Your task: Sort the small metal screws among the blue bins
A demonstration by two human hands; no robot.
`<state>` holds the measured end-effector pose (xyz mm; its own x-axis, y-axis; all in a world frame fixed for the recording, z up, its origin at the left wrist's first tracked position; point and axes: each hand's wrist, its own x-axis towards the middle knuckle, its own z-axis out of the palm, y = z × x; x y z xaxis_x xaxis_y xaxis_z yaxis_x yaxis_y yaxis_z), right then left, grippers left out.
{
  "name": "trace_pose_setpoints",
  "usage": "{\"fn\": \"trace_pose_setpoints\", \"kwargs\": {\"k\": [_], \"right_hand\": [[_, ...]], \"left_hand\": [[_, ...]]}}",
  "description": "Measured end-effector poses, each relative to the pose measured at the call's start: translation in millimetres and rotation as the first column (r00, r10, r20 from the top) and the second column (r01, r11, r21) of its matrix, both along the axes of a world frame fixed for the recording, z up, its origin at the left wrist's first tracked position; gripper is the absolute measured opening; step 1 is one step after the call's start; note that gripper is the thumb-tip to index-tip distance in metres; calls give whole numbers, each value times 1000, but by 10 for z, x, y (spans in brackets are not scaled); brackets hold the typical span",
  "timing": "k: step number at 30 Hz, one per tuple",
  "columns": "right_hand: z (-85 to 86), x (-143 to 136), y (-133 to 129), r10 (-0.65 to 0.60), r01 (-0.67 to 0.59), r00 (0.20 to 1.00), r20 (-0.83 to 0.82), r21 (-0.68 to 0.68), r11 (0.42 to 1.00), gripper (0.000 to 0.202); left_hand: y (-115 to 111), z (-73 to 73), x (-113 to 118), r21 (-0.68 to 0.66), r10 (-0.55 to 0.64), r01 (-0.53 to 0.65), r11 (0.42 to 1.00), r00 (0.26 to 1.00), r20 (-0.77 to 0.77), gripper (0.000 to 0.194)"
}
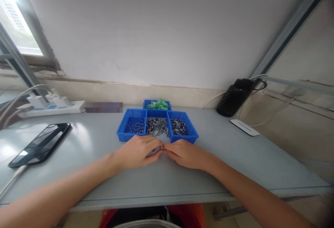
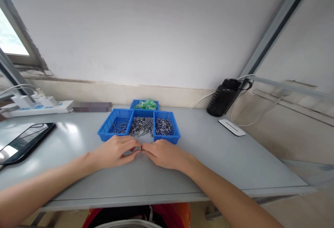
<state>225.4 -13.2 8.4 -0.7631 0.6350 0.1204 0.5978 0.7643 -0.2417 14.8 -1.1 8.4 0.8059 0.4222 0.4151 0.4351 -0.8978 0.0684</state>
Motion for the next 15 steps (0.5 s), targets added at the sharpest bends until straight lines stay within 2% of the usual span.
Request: {"fn": "trace_pose_setpoints", "kwargs": {"k": [5, 9, 15], "right_hand": [[18, -6, 1, -11, 11, 1000, -13, 5, 1000, 22], [68, -8, -12, -35, 34, 999, 14, 42, 999, 22], [59, -8, -32, -7, 8, 1000, -12, 126, 992, 24]], "left_hand": [[-6, 9, -4, 32, -18, 19, 999, 1000, -20, 17], [-3, 16, -7, 7, 38, -37, 999, 991, -128, 11], [9, -18, 10, -35, 35, -45, 998, 969, -246, 15]]}}
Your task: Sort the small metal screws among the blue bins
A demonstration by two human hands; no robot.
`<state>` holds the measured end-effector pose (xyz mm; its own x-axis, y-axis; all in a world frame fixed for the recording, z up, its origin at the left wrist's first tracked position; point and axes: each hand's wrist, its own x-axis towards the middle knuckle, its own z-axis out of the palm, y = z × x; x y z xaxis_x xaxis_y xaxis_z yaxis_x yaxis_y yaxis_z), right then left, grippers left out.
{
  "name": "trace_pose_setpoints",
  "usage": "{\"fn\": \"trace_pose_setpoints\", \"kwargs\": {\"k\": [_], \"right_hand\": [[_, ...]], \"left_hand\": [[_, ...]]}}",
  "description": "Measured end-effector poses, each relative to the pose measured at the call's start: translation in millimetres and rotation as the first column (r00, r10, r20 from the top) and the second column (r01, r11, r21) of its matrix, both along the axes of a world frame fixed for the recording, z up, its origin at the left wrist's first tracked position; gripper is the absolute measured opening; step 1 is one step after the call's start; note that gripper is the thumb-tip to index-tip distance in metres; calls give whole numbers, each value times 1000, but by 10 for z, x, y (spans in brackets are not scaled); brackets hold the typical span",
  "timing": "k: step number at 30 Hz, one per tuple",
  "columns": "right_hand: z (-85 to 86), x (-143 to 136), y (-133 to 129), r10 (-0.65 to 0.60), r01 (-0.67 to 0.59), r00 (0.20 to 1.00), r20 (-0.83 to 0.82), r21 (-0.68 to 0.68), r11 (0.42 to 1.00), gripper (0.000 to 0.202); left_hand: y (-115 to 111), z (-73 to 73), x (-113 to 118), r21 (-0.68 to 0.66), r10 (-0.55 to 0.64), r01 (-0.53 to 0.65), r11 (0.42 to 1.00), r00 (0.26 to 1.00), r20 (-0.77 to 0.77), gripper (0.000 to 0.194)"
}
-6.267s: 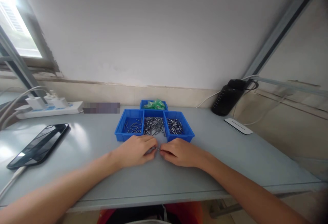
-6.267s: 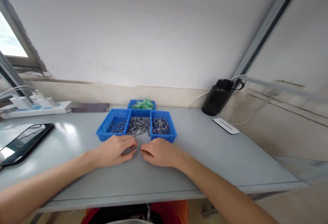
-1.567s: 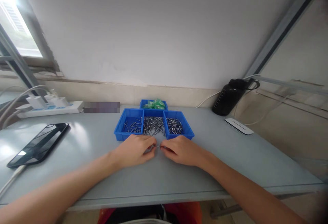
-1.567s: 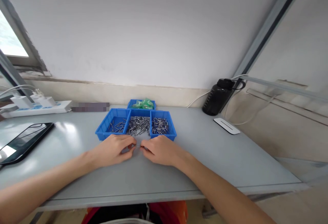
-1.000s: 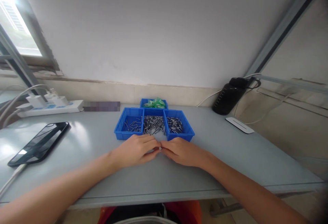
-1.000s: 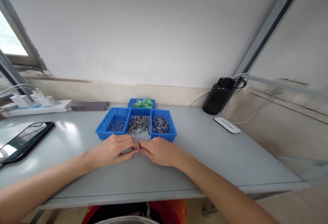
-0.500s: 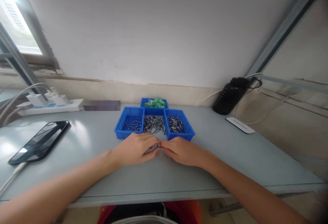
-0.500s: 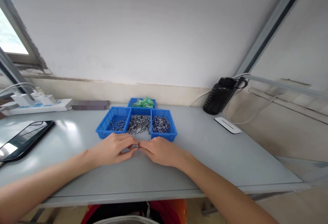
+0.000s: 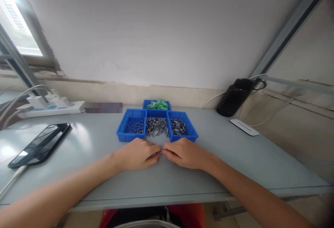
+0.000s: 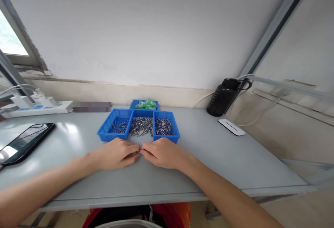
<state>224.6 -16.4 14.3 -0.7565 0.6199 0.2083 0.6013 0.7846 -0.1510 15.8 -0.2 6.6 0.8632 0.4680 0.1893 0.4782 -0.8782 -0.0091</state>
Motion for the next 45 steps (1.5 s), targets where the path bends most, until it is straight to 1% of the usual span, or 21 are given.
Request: {"fn": "trace_pose_setpoints", "kwargs": {"k": [5, 8, 13, 17, 20, 23, 27, 30, 32, 34, 36, 38, 40, 41, 43, 44, 45], "right_hand": [[-26, 4, 7, 1, 0, 1000, -16, 85, 996, 20], [-27, 14, 17, -8, 9, 1000, -7, 101, 995, 16], [-25, 30, 32, -43, 41, 999, 20, 77, 996, 13], [-12, 20, 30, -81, 81, 996, 41, 10, 997, 12], [-7, 3, 18, -77, 78, 997, 17, -58, 995, 14], [-14, -8, 8, -61, 60, 998, -9, -101, 993, 16], [-27, -25, 1, -56, 52, 998, -28, -125, 991, 19], [-44, -54, -5, -68, 61, 996, -60, -104, 993, 20], [-70, -76, -3, -86, 81, 994, -68, -77, 994, 22], [-111, -99, 8, -110, 108, 993, -50, -51, 993, 30], [-156, -119, 23, -142, 141, 990, -23, -30, 990, 40], [-193, -139, 35, -181, 181, 983, 11, -19, 983, 45], [-213, -155, 33, -225, 226, 973, 48, -11, 974, 49], [-217, -163, 26, -245, 246, 967, 66, -5, 969, 51], [-217, -177, 1, -288, 288, 953, 93, 18, 957, 55], [-218, -184, -13, -310, 308, 945, 106, 31, 951, 58], [-220, -191, -27, -333, 330, 936, 117, 45, 943, 60]], "left_hand": [[-9, -8, 5, -26, 2, -3, 1000, 999, -32, 18], [-5, -10, 4, -38, 8, -9, 999, 1000, -29, 19], [0, 20, -3, -23, 43, -42, 999, 999, 13, 19], [-2, 58, -14, 6, 61, -61, 998, 993, 101, 19], [1, 58, -16, 32, 8, -13, 999, 986, 164, 23], [5, 38, -9, 52, -63, 53, 997, 979, 194, 23], [-10, 26, -2, 52, -92, 82, 995, 972, 217, 21], [-15, 66, -19, 81, -69, 51, 995, 970, 235, 18], [9, 114, -47, 132, -11, -23, 991, 967, 256, 17], [63, 162, -87, 218, 75, -136, 967, 961, 266, 16], [137, 197, -135, 323, 174, -251, 913, 953, 248, 16], [211, 215, -186, 401, 317, -393, 827, 916, 244, 15], [267, 228, -228, 455, 420, -487, 746, 873, 247, 15], [282, 236, -242, 480, 445, -512, 713, 859, 254, 15], [282, 262, -250, 521, 437, -509, 685, 859, 266, 16], [267, 277, -243, 538, 410, -488, 687, 872, 267, 18], [241, 292, -229, 549, 373, -453, 703, 891, 257, 19]]}}
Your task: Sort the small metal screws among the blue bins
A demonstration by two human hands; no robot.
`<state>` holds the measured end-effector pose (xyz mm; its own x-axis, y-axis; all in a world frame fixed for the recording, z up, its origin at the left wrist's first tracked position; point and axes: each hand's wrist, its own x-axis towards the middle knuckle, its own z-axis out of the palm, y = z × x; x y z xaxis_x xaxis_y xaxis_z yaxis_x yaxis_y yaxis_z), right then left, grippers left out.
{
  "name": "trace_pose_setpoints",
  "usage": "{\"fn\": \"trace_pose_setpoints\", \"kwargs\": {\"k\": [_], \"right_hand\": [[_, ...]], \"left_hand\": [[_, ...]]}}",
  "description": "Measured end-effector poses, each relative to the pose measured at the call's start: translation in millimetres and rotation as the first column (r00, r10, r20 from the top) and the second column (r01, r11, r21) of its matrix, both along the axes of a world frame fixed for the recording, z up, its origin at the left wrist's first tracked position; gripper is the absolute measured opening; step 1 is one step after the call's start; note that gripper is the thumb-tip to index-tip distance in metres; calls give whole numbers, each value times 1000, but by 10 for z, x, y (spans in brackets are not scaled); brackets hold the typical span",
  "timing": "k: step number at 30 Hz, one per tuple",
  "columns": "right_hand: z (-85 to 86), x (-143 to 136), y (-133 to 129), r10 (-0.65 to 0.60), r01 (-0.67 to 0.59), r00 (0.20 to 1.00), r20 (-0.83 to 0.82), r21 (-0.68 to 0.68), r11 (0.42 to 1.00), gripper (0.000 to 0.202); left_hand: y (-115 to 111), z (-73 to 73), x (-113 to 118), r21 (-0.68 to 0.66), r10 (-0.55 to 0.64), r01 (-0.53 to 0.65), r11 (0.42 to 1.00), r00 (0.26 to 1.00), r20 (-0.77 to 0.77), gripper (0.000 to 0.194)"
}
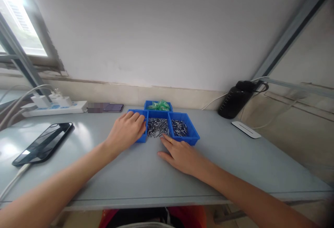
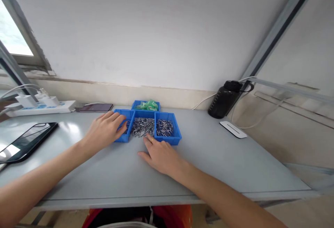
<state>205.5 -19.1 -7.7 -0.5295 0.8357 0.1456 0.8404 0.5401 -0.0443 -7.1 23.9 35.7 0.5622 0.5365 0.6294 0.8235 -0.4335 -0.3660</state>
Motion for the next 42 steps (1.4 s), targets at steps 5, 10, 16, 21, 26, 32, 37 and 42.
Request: {"fn": "trace_pose_setpoints", "kwargs": {"k": [5, 10, 16, 21, 26, 32, 37, 42], "right_hand": [[-31, -24, -37, -61, 57, 994, 89, 41, 998, 60], [-8, -20, -46, -44, 40, 995, 94, 39, 998, 55], [30, -45, -71, -122, 119, 987, 106, 28, 992, 57], [15, -33, -77, -99, 94, 989, 113, 50, 994, 54], [-12, -49, -92, -165, 153, 976, 141, 90, 984, 56], [3, -79, -127, -214, 198, 964, 159, 114, 974, 56], [12, -63, -130, -159, 145, 977, 143, 104, 984, 51], [19, -58, -137, -200, 183, 968, 151, 122, 976, 51]], "left_hand": [[-207, -42, 140, -163, -210, 192, 968, 972, -104, 26], [-322, -264, 262, -449, -234, 160, 879, 966, -113, 22], [-290, -359, 297, -546, -87, -6, 837, 986, -144, 22], [-278, -348, 303, -569, -72, -30, 822, 985, -156, 25], [-271, -361, 308, -564, -73, -23, 826, 986, -148, 24], [-267, -373, 323, -570, -68, -16, 822, 990, -127, 26], [-264, -361, 338, -595, -51, -27, 803, 992, -114, 26], [-258, -364, 337, -593, -59, -32, 805, 989, -133, 27]]}}
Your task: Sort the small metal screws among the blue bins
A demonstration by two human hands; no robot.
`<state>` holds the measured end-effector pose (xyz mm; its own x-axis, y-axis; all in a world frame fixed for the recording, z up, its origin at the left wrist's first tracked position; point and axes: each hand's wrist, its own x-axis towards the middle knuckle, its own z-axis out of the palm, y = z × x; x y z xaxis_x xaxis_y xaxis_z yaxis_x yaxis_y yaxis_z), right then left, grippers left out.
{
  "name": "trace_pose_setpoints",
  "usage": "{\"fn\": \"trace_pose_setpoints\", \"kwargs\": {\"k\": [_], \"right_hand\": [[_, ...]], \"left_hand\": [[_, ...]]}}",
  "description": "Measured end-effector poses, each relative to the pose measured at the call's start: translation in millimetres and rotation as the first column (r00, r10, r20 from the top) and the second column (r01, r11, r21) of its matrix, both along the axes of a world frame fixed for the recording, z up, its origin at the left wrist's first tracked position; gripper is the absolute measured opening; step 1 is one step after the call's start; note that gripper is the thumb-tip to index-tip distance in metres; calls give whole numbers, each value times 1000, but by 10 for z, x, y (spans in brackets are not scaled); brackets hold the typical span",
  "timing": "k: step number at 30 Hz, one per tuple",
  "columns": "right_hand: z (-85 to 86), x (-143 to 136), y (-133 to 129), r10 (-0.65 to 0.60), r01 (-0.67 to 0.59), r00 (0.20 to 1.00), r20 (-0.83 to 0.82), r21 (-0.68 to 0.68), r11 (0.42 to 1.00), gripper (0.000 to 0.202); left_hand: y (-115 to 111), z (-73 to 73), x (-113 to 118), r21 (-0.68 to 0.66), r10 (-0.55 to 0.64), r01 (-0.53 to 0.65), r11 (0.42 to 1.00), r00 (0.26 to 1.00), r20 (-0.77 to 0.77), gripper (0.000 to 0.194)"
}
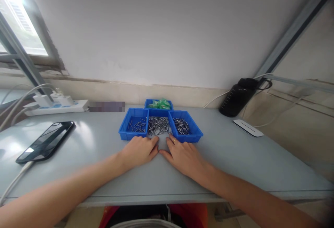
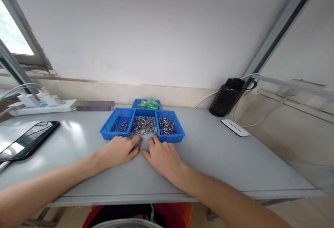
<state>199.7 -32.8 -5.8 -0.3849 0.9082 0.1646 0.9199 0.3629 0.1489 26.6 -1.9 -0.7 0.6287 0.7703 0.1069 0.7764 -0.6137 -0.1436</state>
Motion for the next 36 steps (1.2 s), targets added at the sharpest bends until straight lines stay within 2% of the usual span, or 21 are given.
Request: {"fn": "trace_pose_setpoints", "kwargs": {"k": [4, 9, 14, 19, 27, 36], "right_hand": [[16, 6, -11, 75, -76, 997, -35, -13, 997, 45], [28, 11, -11, 10, -11, 999, -44, -17, 1000, 47], [45, -2, -14, 78, -80, 996, -46, -35, 996, 41], [32, 17, -1, 50, -50, 998, -40, 3, 999, 40], [62, 47, 16, 114, -114, 993, -18, 22, 993, 33], [91, 50, 30, 192, -192, 981, 1, -26, 981, 27]], "left_hand": [[-1, 1, -3, -5, -1, 1, 1000, 1000, 11, 26], [-12, 18, 2, -21, 12, -11, 1000, 1000, 15, 26], [-12, 22, -3, -17, 6, -6, 1000, 1000, 9, 26], [-7, 11, -6, -1, 2, -2, 1000, 1000, 1, 27], [6, -9, -19, -15, -19, 19, 1000, 1000, 17, 27], [13, -7, -31, -10, -39, 39, 999, 999, 29, 28]]}}
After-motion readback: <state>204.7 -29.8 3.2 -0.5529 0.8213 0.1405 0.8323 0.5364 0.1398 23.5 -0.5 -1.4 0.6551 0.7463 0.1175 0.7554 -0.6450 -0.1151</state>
